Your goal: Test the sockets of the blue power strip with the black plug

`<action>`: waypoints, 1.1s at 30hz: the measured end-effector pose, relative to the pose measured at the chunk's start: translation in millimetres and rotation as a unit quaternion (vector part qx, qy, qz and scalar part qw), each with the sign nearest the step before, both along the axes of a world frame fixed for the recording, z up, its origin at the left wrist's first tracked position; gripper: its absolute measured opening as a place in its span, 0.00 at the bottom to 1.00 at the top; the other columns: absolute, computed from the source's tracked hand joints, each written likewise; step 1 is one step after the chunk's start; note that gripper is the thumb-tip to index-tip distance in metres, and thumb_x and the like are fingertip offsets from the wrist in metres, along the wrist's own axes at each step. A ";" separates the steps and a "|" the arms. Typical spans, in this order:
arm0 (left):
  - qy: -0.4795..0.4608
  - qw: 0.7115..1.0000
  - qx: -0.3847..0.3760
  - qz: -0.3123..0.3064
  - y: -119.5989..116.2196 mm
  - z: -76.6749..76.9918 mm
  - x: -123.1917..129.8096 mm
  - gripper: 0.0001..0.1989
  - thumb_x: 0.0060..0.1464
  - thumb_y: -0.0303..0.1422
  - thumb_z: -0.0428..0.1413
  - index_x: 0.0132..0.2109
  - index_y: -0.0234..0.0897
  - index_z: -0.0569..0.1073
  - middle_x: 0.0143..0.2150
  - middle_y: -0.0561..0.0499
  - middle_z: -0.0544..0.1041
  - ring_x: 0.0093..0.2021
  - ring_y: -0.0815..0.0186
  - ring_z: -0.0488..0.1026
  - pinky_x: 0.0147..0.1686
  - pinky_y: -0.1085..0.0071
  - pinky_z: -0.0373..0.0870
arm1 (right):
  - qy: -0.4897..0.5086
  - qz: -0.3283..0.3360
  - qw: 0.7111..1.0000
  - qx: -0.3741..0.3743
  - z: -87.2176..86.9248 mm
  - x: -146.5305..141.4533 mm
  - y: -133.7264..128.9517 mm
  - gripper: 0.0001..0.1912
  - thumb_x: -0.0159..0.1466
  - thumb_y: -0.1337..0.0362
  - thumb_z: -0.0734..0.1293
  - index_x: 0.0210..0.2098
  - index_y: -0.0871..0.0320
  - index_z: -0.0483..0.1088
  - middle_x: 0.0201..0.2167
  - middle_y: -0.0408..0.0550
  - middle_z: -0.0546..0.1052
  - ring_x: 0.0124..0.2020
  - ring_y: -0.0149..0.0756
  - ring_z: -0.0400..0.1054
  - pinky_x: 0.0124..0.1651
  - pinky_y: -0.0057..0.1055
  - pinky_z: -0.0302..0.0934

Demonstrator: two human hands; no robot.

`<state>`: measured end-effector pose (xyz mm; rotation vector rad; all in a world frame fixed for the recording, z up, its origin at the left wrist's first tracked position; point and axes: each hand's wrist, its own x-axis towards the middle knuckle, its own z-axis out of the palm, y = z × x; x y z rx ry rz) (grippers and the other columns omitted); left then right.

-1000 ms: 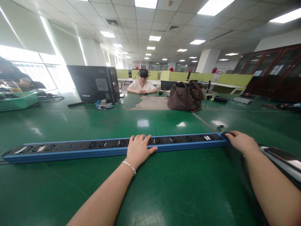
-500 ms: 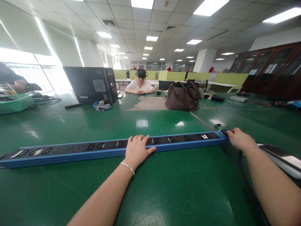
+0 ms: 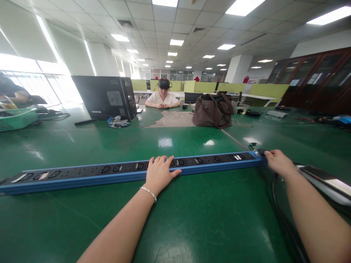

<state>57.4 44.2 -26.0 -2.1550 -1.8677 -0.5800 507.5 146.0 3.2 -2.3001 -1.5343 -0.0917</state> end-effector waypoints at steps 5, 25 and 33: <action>0.003 1.000 0.004 0.000 -0.2 0.1 0.4 0.29 0.51 0.54 0.45 0.55 0.45 0.65 0.50 0.48 0.71 0.50 0.57 0.64 0.54 0.56 0.52 | 0.088 -0.038 0.994 0.049 16.2 -34.9 -18.7 0.23 0.60 0.51 0.53 0.46 0.60 0.64 0.42 0.57 0.73 0.37 0.40 0.65 0.36 0.31 0.54; 0.006 1.000 -0.029 0.008 -1.8 6.0 1.2 0.29 0.51 0.54 0.45 0.56 0.46 0.65 0.51 0.48 0.70 0.52 0.57 0.64 0.54 0.57 0.53 | 0.081 0.119 0.989 -0.024 33.3 -99.2 -24.1 0.17 0.57 0.53 0.57 0.34 0.58 0.70 0.25 0.47 0.74 0.27 0.36 0.66 0.30 0.30 0.56; 0.009 1.000 -0.025 0.006 -1.9 6.0 1.4 0.29 0.51 0.54 0.45 0.56 0.47 0.65 0.51 0.48 0.70 0.52 0.57 0.64 0.55 0.57 0.53 | 0.017 0.182 0.982 -0.046 28.7 -122.8 -27.2 0.17 0.59 0.53 0.55 0.34 0.57 0.70 0.30 0.48 0.75 0.33 0.37 0.68 0.33 0.28 0.56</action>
